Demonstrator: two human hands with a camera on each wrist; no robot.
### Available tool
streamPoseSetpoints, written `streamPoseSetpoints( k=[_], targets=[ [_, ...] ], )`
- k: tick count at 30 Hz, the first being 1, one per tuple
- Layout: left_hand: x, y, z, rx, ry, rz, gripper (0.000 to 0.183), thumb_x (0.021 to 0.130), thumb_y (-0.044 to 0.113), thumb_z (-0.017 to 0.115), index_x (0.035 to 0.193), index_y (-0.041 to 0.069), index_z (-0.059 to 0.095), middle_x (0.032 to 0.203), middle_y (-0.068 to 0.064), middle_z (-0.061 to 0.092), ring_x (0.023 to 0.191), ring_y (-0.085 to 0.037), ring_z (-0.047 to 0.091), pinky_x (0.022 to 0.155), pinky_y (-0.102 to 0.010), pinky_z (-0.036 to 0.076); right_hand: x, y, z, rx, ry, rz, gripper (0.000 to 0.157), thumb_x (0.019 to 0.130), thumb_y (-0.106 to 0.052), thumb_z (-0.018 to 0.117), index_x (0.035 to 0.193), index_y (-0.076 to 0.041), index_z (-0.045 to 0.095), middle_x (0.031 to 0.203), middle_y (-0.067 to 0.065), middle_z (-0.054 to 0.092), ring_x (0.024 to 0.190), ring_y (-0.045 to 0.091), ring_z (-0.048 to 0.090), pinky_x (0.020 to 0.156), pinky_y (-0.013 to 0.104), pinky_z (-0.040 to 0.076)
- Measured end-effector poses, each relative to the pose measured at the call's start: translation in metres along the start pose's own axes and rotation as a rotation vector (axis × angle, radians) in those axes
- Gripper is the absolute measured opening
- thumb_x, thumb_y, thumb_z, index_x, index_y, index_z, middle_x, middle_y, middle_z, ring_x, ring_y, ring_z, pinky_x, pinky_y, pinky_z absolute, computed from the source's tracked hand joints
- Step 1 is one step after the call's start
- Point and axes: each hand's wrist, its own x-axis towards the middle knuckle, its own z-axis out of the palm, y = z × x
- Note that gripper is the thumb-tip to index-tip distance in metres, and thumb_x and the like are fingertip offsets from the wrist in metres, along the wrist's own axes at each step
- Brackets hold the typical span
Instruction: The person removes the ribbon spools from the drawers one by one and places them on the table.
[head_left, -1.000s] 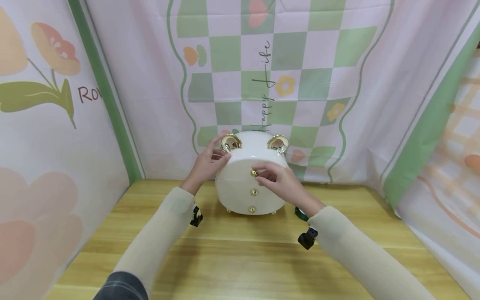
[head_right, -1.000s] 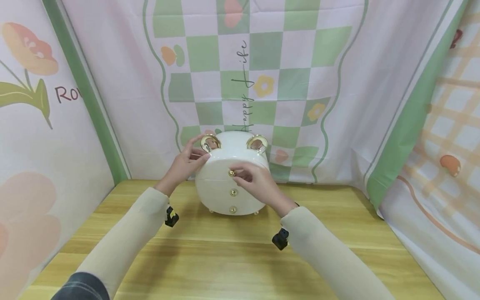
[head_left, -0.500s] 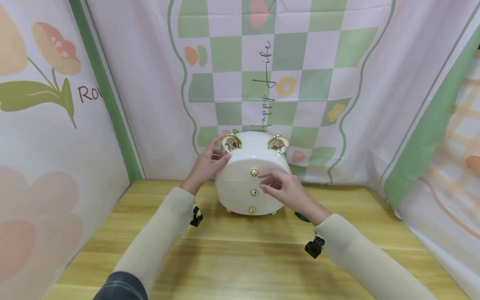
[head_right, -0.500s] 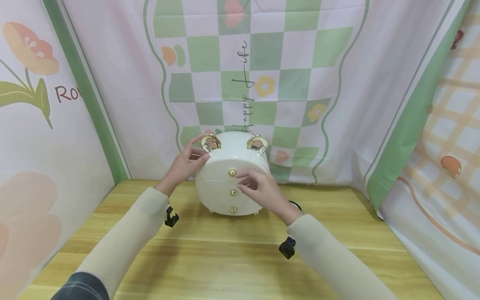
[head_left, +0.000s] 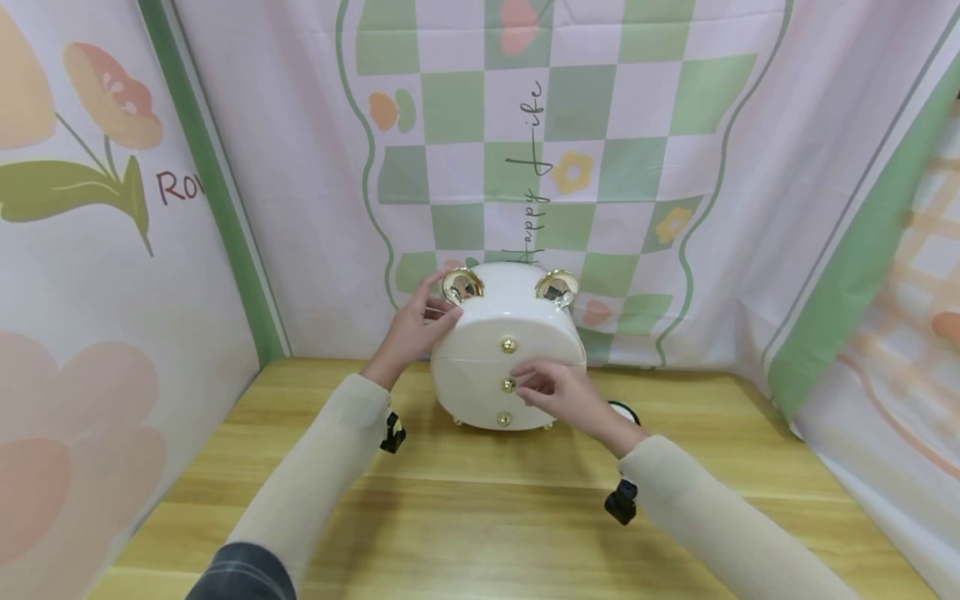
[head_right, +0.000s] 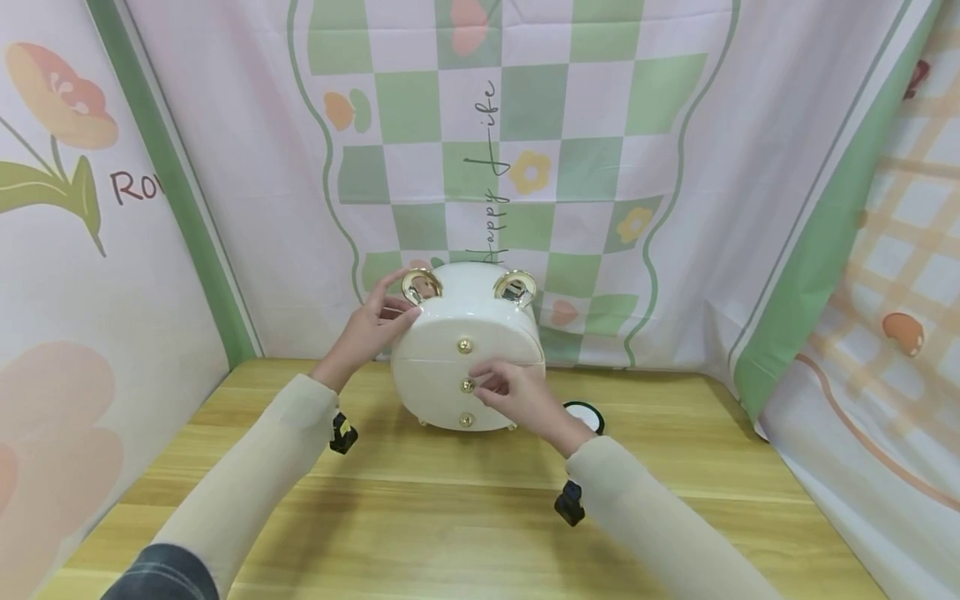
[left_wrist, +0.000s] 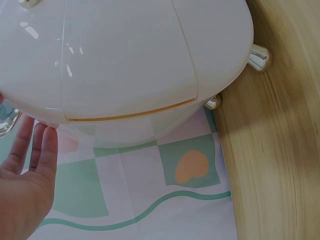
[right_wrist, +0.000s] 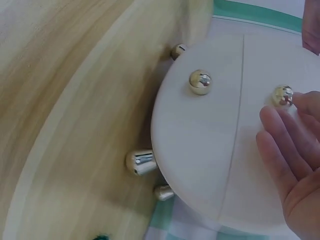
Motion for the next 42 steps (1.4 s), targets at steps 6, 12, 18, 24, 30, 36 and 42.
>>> streamPoseSetpoints(
  k=[6, 12, 18, 24, 30, 36, 42],
  targets=[
    [-0.001, 0.000, 0.000, -0.004, 0.001, 0.002, 0.065, 0.098, 0.037, 0.066, 0.152, 0.048, 0.031, 0.117, -0.007, 0.063, 0.108, -0.027, 0.061, 0.092, -0.045, 0.053, 0.005, 0.004, 0.009, 0.038, -0.007, -0.025, 0.023, 0.095, -0.008, 0.069, 0.118, -0.005, 0.070, 0.105, 0.010, 0.073, 0.087, 0.019, 0.071, 0.076, 0.029, 0.059],
    [-0.002, 0.000, 0.000, -0.006, 0.002, -0.002, 0.065, 0.098, 0.037, 0.066, 0.152, 0.048, 0.031, 0.117, -0.007, 0.063, 0.108, -0.027, 0.061, 0.091, -0.045, 0.053, 0.009, 0.006, 0.014, 0.055, -0.003, -0.047, 0.022, 0.096, -0.009, 0.068, 0.118, -0.005, 0.071, 0.107, 0.012, 0.072, 0.084, 0.020, 0.072, 0.076, 0.031, 0.059],
    [-0.002, 0.001, 0.000, -0.005, -0.003, 0.000, 0.065, 0.098, 0.037, 0.065, 0.152, 0.048, 0.030, 0.117, -0.008, 0.063, 0.108, -0.027, 0.061, 0.090, -0.046, 0.054, 0.009, 0.006, 0.014, 0.065, -0.004, -0.054, 0.022, 0.096, -0.008, 0.069, 0.118, -0.004, 0.071, 0.106, 0.012, 0.073, 0.083, 0.020, 0.072, 0.075, 0.030, 0.060],
    [-0.002, 0.000, 0.000, -0.005, -0.001, 0.002, 0.065, 0.099, 0.037, 0.065, 0.152, 0.049, 0.031, 0.116, -0.007, 0.063, 0.108, -0.027, 0.061, 0.091, -0.045, 0.053, 0.007, 0.004, 0.013, 0.054, 0.001, -0.038, 0.022, 0.096, -0.008, 0.069, 0.118, -0.005, 0.071, 0.107, 0.009, 0.073, 0.081, 0.016, 0.072, 0.074, 0.029, 0.060],
    [-0.001, -0.001, 0.000, -0.008, 0.004, -0.002, 0.065, 0.098, 0.038, 0.066, 0.151, 0.050, 0.031, 0.116, -0.005, 0.063, 0.108, -0.024, 0.060, 0.092, -0.043, 0.052, 0.005, 0.003, 0.013, 0.046, -0.004, -0.033, 0.023, 0.096, -0.009, 0.068, 0.119, -0.008, 0.071, 0.110, 0.007, 0.073, 0.082, 0.015, 0.072, 0.075, 0.028, 0.059],
    [-0.001, -0.002, 0.000, -0.009, 0.006, 0.002, 0.065, 0.098, 0.038, 0.066, 0.151, 0.050, 0.031, 0.116, -0.005, 0.063, 0.108, -0.024, 0.060, 0.094, -0.042, 0.052, 0.001, 0.000, 0.013, 0.022, -0.019, -0.039, 0.024, 0.097, -0.012, 0.068, 0.120, -0.011, 0.071, 0.106, 0.006, 0.074, 0.082, 0.013, 0.071, 0.075, 0.028, 0.059],
    [-0.001, -0.001, 0.000, -0.009, 0.001, -0.002, 0.065, 0.098, 0.038, 0.066, 0.151, 0.053, 0.030, 0.115, -0.005, 0.063, 0.108, -0.025, 0.060, 0.092, -0.043, 0.052, -0.006, -0.005, 0.014, 0.014, -0.040, -0.018, 0.024, 0.097, -0.015, 0.068, 0.121, -0.012, 0.071, 0.101, 0.005, 0.074, 0.082, 0.012, 0.071, 0.076, 0.028, 0.058]
  ],
)
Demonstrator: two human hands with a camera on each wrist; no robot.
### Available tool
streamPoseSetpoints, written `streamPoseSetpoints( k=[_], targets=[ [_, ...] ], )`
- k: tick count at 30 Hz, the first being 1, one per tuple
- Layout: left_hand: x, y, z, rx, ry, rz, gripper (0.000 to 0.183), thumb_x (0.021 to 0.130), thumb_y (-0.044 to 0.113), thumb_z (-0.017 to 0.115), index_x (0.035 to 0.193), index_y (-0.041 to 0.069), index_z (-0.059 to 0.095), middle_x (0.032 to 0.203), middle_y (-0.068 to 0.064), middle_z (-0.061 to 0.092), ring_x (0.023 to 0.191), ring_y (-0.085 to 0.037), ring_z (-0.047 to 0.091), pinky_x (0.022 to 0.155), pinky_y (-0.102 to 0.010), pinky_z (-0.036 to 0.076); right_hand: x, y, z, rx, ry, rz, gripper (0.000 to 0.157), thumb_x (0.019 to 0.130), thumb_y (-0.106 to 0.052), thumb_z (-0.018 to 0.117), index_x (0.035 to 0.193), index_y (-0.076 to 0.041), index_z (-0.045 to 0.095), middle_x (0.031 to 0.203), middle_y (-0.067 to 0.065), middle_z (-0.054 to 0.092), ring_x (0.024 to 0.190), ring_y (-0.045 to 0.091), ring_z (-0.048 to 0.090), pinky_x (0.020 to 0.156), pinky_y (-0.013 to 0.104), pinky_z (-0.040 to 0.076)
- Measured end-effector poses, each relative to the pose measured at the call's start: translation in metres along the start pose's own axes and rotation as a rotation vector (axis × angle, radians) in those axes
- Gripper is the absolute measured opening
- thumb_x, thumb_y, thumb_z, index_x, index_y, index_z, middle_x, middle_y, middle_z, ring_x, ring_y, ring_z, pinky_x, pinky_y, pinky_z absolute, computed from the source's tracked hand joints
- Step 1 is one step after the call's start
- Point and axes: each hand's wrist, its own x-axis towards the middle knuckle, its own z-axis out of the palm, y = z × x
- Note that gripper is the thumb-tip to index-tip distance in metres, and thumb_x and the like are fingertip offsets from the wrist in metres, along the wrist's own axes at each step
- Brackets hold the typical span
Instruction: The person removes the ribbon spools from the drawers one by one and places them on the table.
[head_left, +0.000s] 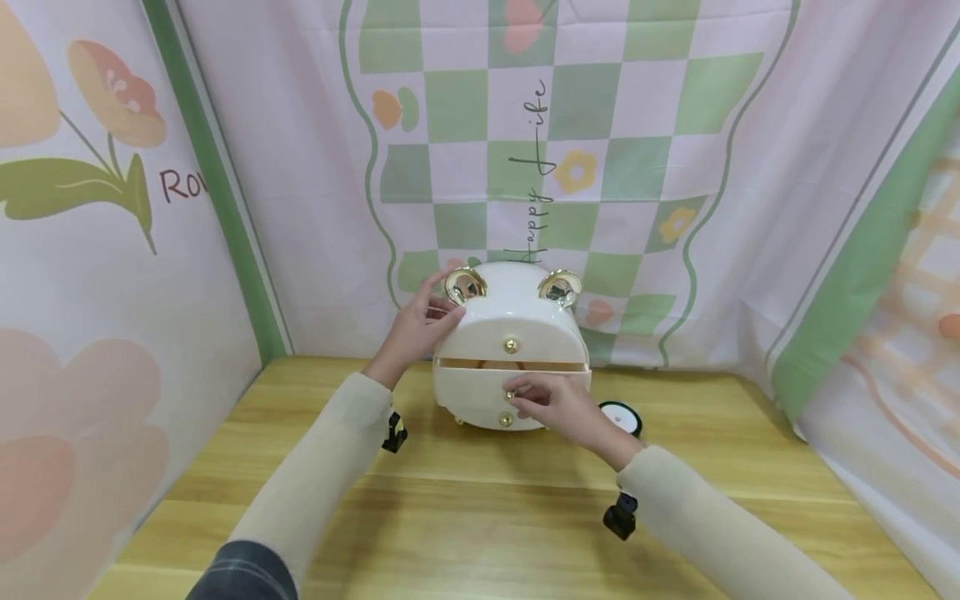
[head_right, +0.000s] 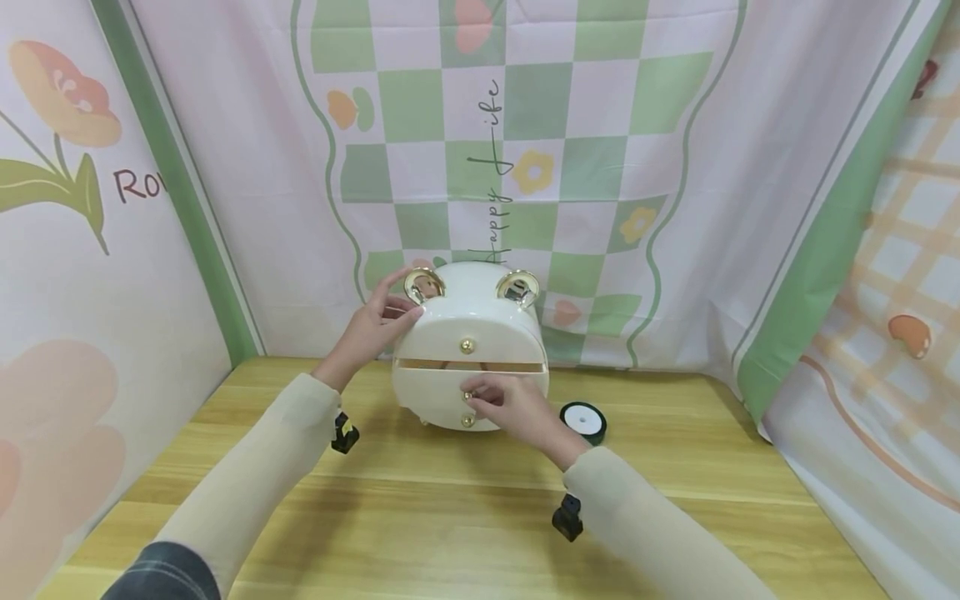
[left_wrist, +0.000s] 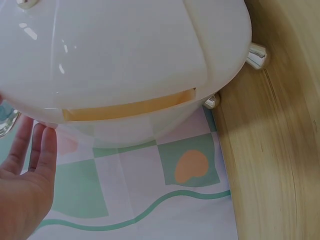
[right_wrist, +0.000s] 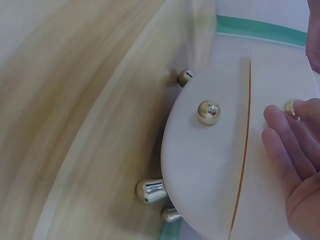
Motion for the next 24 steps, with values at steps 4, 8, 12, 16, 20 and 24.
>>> streamPoseSetpoints(
  k=[4, 8, 12, 16, 20, 24],
  targets=[
    [0.000, 0.000, 0.000, 0.006, 0.000, 0.003, 0.065, 0.098, 0.038, 0.065, 0.151, 0.052, 0.030, 0.116, -0.005, 0.063, 0.108, -0.025, 0.060, 0.092, -0.043, 0.052, -0.006, -0.004, 0.001, 0.007, 0.000, 0.001, 0.024, 0.096, -0.015, 0.069, 0.120, -0.013, 0.071, 0.102, 0.003, 0.074, 0.085, 0.016, 0.072, 0.074, 0.028, 0.058],
    [0.000, 0.000, 0.000, 0.010, 0.006, 0.010, 0.065, 0.098, 0.037, 0.066, 0.152, 0.050, 0.031, 0.115, -0.005, 0.063, 0.108, -0.024, 0.060, 0.094, -0.042, 0.051, -0.012, -0.007, 0.002, 0.010, 0.014, 0.004, 0.023, 0.095, -0.014, 0.071, 0.118, -0.015, 0.072, 0.103, -0.001, 0.074, 0.087, 0.016, 0.072, 0.073, 0.028, 0.059],
    [0.000, 0.000, 0.000, 0.016, 0.007, 0.014, 0.065, 0.098, 0.037, 0.066, 0.152, 0.048, 0.031, 0.115, -0.005, 0.063, 0.108, -0.025, 0.061, 0.094, -0.043, 0.052, -0.018, -0.011, 0.005, 0.025, 0.019, 0.000, 0.022, 0.095, -0.013, 0.071, 0.117, -0.014, 0.073, 0.103, -0.001, 0.074, 0.085, 0.013, 0.071, 0.073, 0.028, 0.059],
    [0.000, 0.001, 0.000, 0.021, 0.007, 0.003, 0.065, 0.098, 0.037, 0.066, 0.152, 0.049, 0.031, 0.115, -0.005, 0.063, 0.108, -0.025, 0.061, 0.094, -0.043, 0.052, -0.025, -0.014, 0.008, 0.052, 0.008, -0.018, 0.022, 0.095, -0.012, 0.070, 0.117, -0.011, 0.072, 0.106, 0.003, 0.073, 0.087, 0.017, 0.072, 0.074, 0.028, 0.059],
    [0.000, 0.002, 0.000, 0.024, 0.003, -0.001, 0.065, 0.098, 0.037, 0.066, 0.152, 0.049, 0.030, 0.116, -0.006, 0.063, 0.108, -0.026, 0.061, 0.094, -0.043, 0.052, -0.032, -0.019, 0.011, 0.045, 0.015, -0.032, 0.020, 0.095, -0.012, 0.071, 0.115, -0.011, 0.073, 0.107, 0.003, 0.073, 0.091, 0.018, 0.072, 0.076, 0.026, 0.058],
    [-0.001, 0.003, 0.000, 0.024, 0.003, 0.001, 0.066, 0.098, 0.037, 0.066, 0.152, 0.048, 0.030, 0.116, -0.007, 0.063, 0.108, -0.026, 0.061, 0.094, -0.044, 0.052, -0.039, -0.024, 0.014, 0.078, 0.012, -0.024, 0.020, 0.094, -0.011, 0.071, 0.114, -0.011, 0.073, 0.107, 0.002, 0.074, 0.093, 0.021, 0.072, 0.077, 0.026, 0.058]
  ],
)
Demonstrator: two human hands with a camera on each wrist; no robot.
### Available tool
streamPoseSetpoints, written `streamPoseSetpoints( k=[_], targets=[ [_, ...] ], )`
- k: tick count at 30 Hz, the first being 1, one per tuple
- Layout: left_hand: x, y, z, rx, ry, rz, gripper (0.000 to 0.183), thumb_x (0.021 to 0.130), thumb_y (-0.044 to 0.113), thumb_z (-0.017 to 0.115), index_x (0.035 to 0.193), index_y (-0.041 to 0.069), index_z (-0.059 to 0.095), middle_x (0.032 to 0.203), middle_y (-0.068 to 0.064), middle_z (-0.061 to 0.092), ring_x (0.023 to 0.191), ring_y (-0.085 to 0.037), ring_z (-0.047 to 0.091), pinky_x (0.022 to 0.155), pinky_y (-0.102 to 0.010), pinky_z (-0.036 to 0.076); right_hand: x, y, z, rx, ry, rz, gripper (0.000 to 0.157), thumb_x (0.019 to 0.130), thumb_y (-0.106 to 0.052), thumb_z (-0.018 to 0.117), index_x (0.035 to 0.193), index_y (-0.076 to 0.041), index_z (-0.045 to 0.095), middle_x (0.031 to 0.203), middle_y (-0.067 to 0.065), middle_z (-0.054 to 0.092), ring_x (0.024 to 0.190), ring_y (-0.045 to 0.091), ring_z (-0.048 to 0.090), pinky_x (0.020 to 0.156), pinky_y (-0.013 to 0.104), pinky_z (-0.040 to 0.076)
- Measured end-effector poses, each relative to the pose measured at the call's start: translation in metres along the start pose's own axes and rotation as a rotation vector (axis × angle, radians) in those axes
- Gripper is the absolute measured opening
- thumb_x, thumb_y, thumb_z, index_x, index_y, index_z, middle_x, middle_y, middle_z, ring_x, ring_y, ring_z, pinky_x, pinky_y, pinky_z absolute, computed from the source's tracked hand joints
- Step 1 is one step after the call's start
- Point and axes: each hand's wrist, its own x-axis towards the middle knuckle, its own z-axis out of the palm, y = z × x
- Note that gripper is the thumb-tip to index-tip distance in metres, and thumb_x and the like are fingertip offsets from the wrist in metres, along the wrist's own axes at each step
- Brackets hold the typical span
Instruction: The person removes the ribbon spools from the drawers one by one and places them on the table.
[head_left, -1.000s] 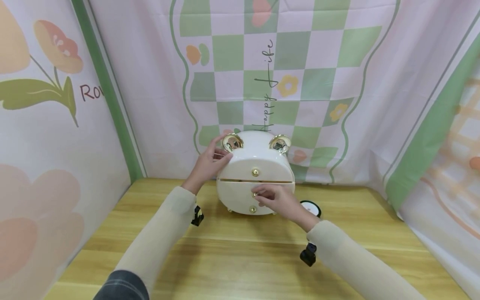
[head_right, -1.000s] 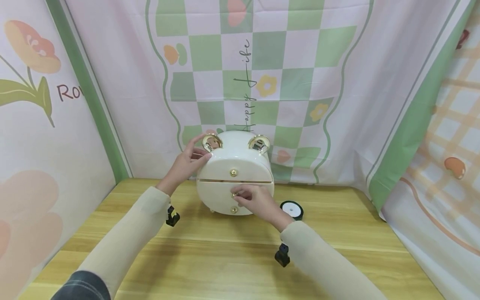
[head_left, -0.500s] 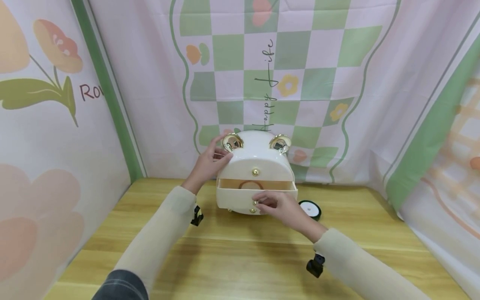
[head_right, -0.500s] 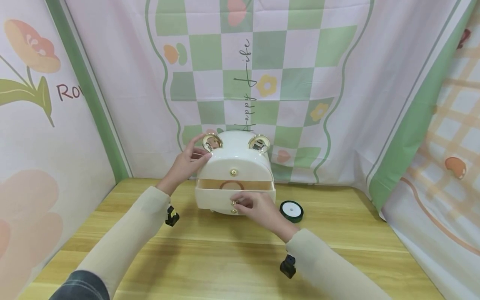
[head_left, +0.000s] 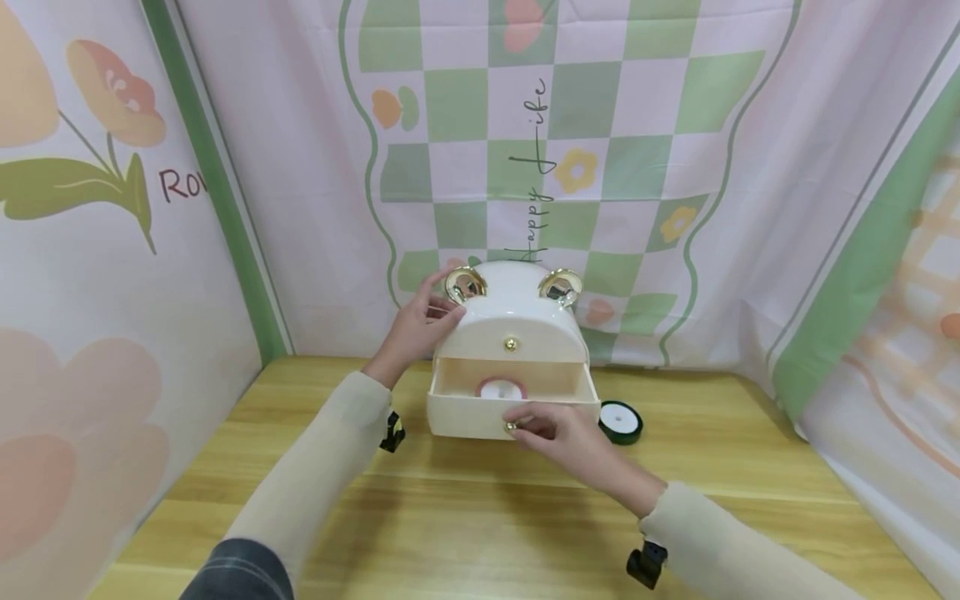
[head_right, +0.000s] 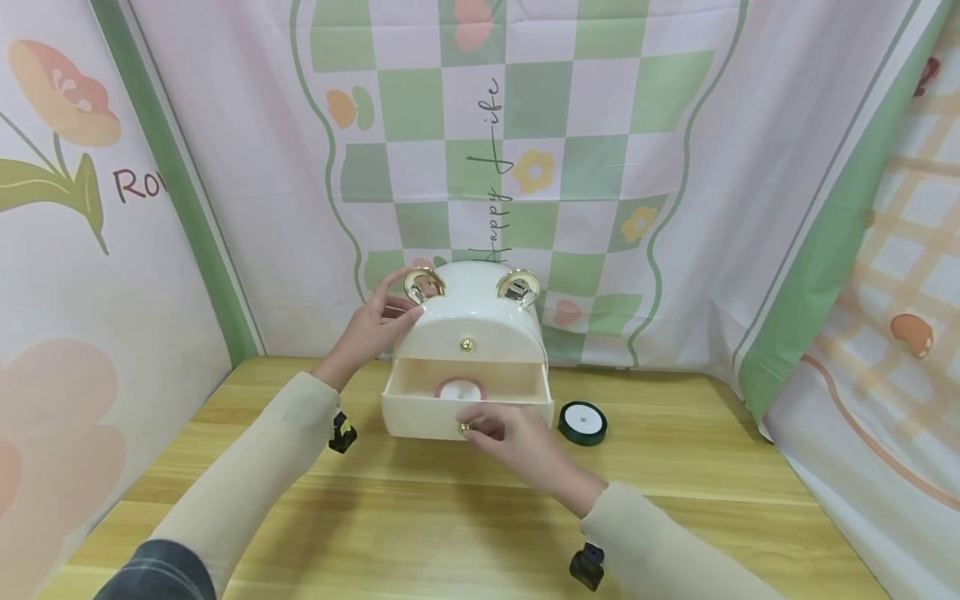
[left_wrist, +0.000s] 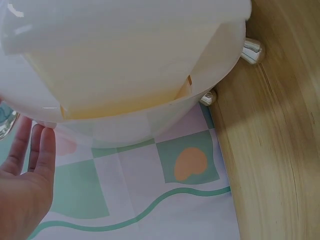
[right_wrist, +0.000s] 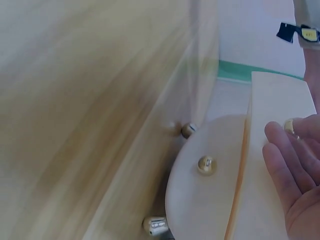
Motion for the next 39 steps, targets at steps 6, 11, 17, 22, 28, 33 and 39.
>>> streamPoseSetpoints(
  k=[6, 11, 17, 22, 28, 33, 39],
  targets=[
    [-0.001, 0.001, 0.000, -0.006, 0.001, -0.003, 0.065, 0.098, 0.037, 0.066, 0.151, 0.051, 0.030, 0.115, -0.005, 0.063, 0.107, -0.025, 0.060, 0.093, -0.043, 0.052, -0.010, -0.008, 0.004, 0.022, 0.000, 0.026, 0.020, 0.093, -0.011, 0.072, 0.113, -0.016, 0.073, 0.105, -0.003, 0.074, 0.093, 0.022, 0.072, 0.076, 0.026, 0.059],
    [-0.001, 0.001, 0.000, -0.014, -0.004, -0.012, 0.065, 0.098, 0.038, 0.066, 0.150, 0.054, 0.030, 0.115, -0.004, 0.063, 0.107, -0.024, 0.060, 0.091, -0.042, 0.053, -0.019, -0.011, 0.007, 0.005, 0.010, 0.017, 0.020, 0.093, -0.012, 0.073, 0.112, -0.017, 0.074, 0.104, -0.004, 0.074, 0.091, 0.019, 0.072, 0.075, 0.026, 0.059],
    [0.000, -0.001, 0.000, -0.021, -0.007, -0.012, 0.066, 0.097, 0.038, 0.066, 0.149, 0.055, 0.030, 0.114, -0.004, 0.063, 0.107, -0.023, 0.060, 0.091, -0.041, 0.053, -0.026, -0.014, 0.008, -0.037, 0.050, -0.029, 0.019, 0.093, -0.014, 0.073, 0.111, -0.019, 0.075, 0.103, -0.006, 0.074, 0.088, 0.009, 0.071, 0.074, 0.026, 0.059],
    [0.000, -0.001, 0.000, -0.015, -0.008, -0.010, 0.065, 0.098, 0.037, 0.066, 0.149, 0.056, 0.030, 0.114, -0.004, 0.063, 0.107, -0.023, 0.060, 0.092, -0.041, 0.052, -0.029, -0.016, 0.008, -0.032, 0.064, -0.045, 0.019, 0.093, -0.014, 0.073, 0.111, -0.019, 0.075, 0.104, -0.005, 0.074, 0.089, 0.010, 0.071, 0.074, 0.026, 0.059],
    [0.000, 0.000, 0.000, -0.016, -0.006, -0.021, 0.065, 0.098, 0.037, 0.066, 0.148, 0.057, 0.030, 0.114, -0.003, 0.063, 0.107, -0.023, 0.060, 0.092, -0.041, 0.052, -0.030, -0.017, 0.010, -0.055, 0.076, -0.060, 0.019, 0.092, -0.012, 0.074, 0.109, -0.019, 0.075, 0.103, -0.006, 0.074, 0.088, 0.009, 0.071, 0.073, 0.024, 0.059],
    [0.000, 0.000, 0.000, -0.019, -0.007, -0.015, 0.065, 0.098, 0.037, 0.066, 0.148, 0.057, 0.030, 0.114, -0.003, 0.063, 0.107, -0.023, 0.060, 0.091, -0.042, 0.052, -0.032, -0.018, 0.012, -0.065, 0.089, -0.071, 0.019, 0.091, -0.009, 0.075, 0.108, -0.018, 0.076, 0.102, -0.005, 0.074, 0.086, 0.008, 0.071, 0.073, 0.024, 0.059],
    [-0.002, 0.000, 0.000, -0.022, -0.009, -0.012, 0.065, 0.098, 0.036, 0.066, 0.149, 0.055, 0.029, 0.115, -0.003, 0.063, 0.107, -0.023, 0.060, 0.091, -0.042, 0.052, -0.035, -0.018, 0.013, -0.061, 0.097, -0.083, 0.019, 0.091, -0.009, 0.075, 0.107, -0.018, 0.076, 0.101, -0.006, 0.075, 0.086, 0.008, 0.071, 0.072, 0.024, 0.059]
  ],
)
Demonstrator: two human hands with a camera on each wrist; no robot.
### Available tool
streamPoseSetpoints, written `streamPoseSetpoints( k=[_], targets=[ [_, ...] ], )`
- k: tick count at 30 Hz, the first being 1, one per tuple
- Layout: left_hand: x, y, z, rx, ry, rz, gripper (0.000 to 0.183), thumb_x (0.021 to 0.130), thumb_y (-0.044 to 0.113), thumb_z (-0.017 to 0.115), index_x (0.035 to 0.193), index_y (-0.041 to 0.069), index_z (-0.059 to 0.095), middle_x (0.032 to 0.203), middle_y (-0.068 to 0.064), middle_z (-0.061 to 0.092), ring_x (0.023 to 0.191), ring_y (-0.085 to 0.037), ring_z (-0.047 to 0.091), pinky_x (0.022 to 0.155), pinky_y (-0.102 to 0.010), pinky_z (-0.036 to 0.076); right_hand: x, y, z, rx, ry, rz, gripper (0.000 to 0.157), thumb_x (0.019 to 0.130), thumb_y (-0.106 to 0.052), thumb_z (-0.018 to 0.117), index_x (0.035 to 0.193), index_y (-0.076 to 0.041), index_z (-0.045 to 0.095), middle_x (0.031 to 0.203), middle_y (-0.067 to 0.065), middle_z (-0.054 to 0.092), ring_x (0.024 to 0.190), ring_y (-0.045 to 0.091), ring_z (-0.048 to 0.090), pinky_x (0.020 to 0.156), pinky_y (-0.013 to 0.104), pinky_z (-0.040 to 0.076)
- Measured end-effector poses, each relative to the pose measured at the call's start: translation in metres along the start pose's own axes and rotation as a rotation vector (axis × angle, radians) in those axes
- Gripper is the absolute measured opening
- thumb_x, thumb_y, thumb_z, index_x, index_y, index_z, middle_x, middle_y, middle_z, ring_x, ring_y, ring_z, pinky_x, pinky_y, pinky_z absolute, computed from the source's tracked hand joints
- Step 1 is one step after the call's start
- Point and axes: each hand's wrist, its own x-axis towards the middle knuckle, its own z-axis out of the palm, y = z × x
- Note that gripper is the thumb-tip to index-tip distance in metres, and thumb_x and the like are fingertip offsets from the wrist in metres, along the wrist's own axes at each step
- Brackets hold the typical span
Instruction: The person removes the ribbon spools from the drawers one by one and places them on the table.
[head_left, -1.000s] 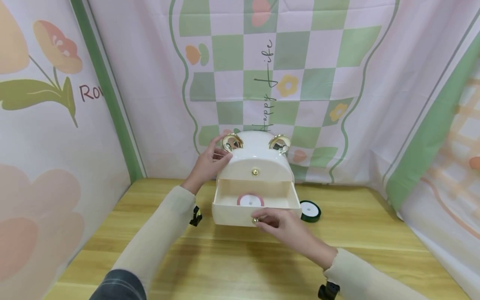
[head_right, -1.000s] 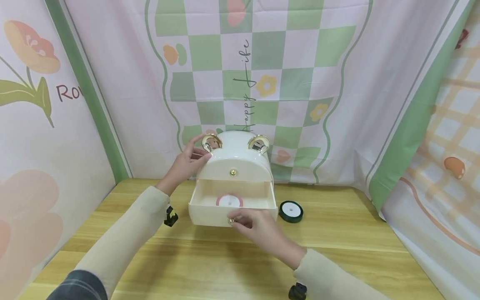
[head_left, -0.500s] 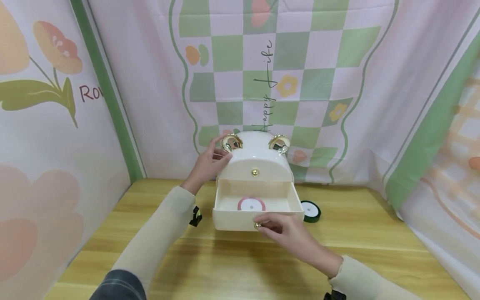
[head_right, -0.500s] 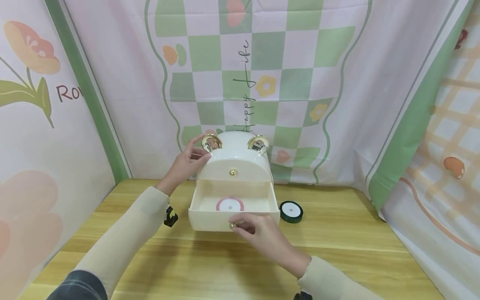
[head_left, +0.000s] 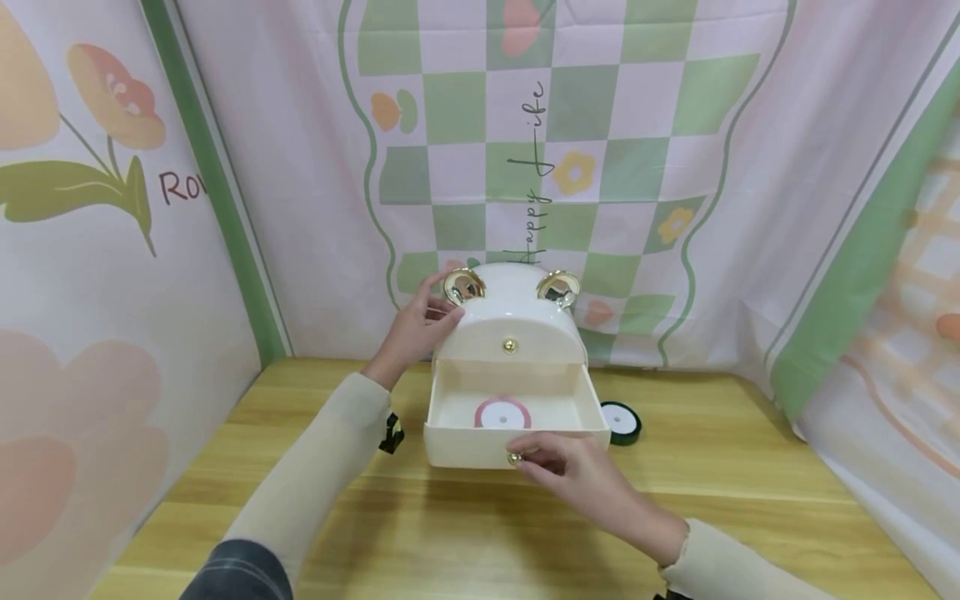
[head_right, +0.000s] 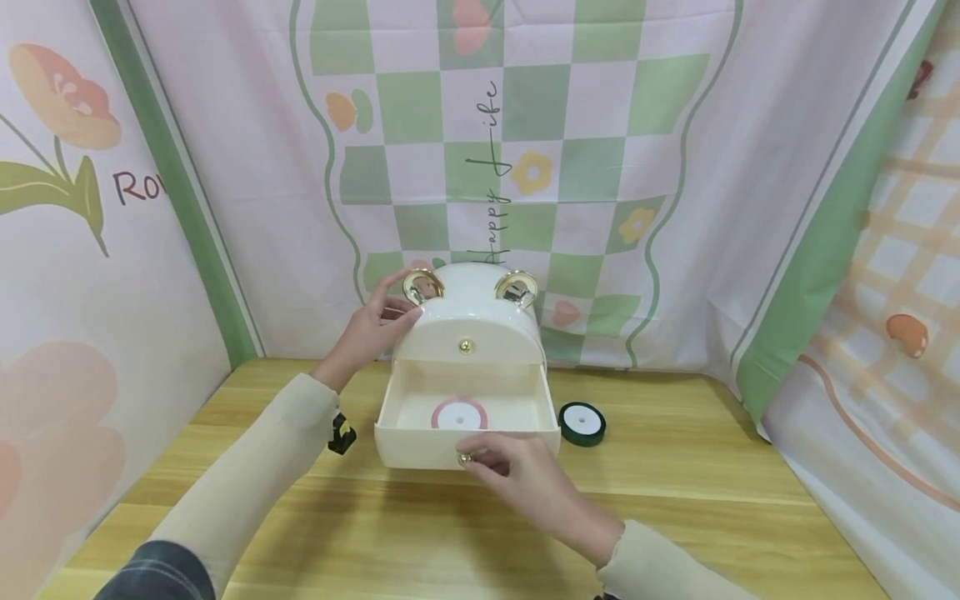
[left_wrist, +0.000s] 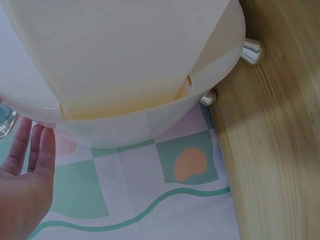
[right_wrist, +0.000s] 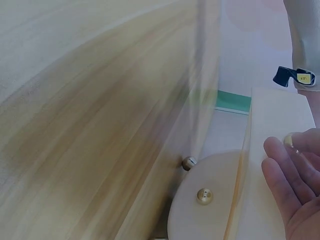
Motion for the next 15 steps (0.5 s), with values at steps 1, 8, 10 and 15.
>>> streamPoseSetpoints(
  k=[1, 8, 10, 15],
  targets=[
    [0.0000, 0.0001, 0.0001, -0.001, 0.000, 0.000, 0.065, 0.098, 0.036, 0.066, 0.149, 0.055, 0.029, 0.115, -0.003, 0.063, 0.107, -0.023, 0.060, 0.091, -0.042, 0.052, -0.0004, 0.0001, 0.0000, 0.001, 0.002, -0.004, 0.019, 0.091, -0.008, 0.075, 0.107, -0.018, 0.076, 0.101, -0.006, 0.075, 0.086, 0.008, 0.071, 0.072, 0.024, 0.059],
    [0.0002, 0.0000, 0.0006, -0.010, -0.001, 0.003, 0.065, 0.098, 0.036, 0.066, 0.149, 0.056, 0.030, 0.115, -0.003, 0.063, 0.107, -0.023, 0.059, 0.092, -0.042, 0.052, -0.0019, 0.0000, 0.0000, 0.024, -0.004, -0.009, 0.020, 0.091, -0.007, 0.075, 0.108, -0.015, 0.075, 0.100, -0.004, 0.075, 0.085, 0.009, 0.071, 0.072, 0.025, 0.059],
    [0.0001, 0.0000, 0.0007, -0.011, -0.002, 0.004, 0.065, 0.098, 0.036, 0.066, 0.149, 0.056, 0.030, 0.115, -0.003, 0.063, 0.107, -0.023, 0.059, 0.092, -0.042, 0.052, -0.0020, -0.0001, 0.0000, 0.025, -0.007, -0.008, 0.020, 0.090, -0.006, 0.075, 0.109, -0.015, 0.075, 0.099, -0.003, 0.075, 0.085, 0.008, 0.071, 0.072, 0.025, 0.059],
    [0.0001, -0.0002, 0.0006, -0.015, -0.001, 0.006, 0.065, 0.098, 0.035, 0.066, 0.149, 0.055, 0.030, 0.115, -0.003, 0.063, 0.107, -0.023, 0.059, 0.093, -0.041, 0.051, -0.0019, -0.0009, 0.0001, 0.030, -0.018, -0.006, 0.021, 0.090, -0.005, 0.075, 0.109, -0.014, 0.075, 0.100, -0.003, 0.075, 0.086, 0.009, 0.071, 0.072, 0.025, 0.059]
  ],
)
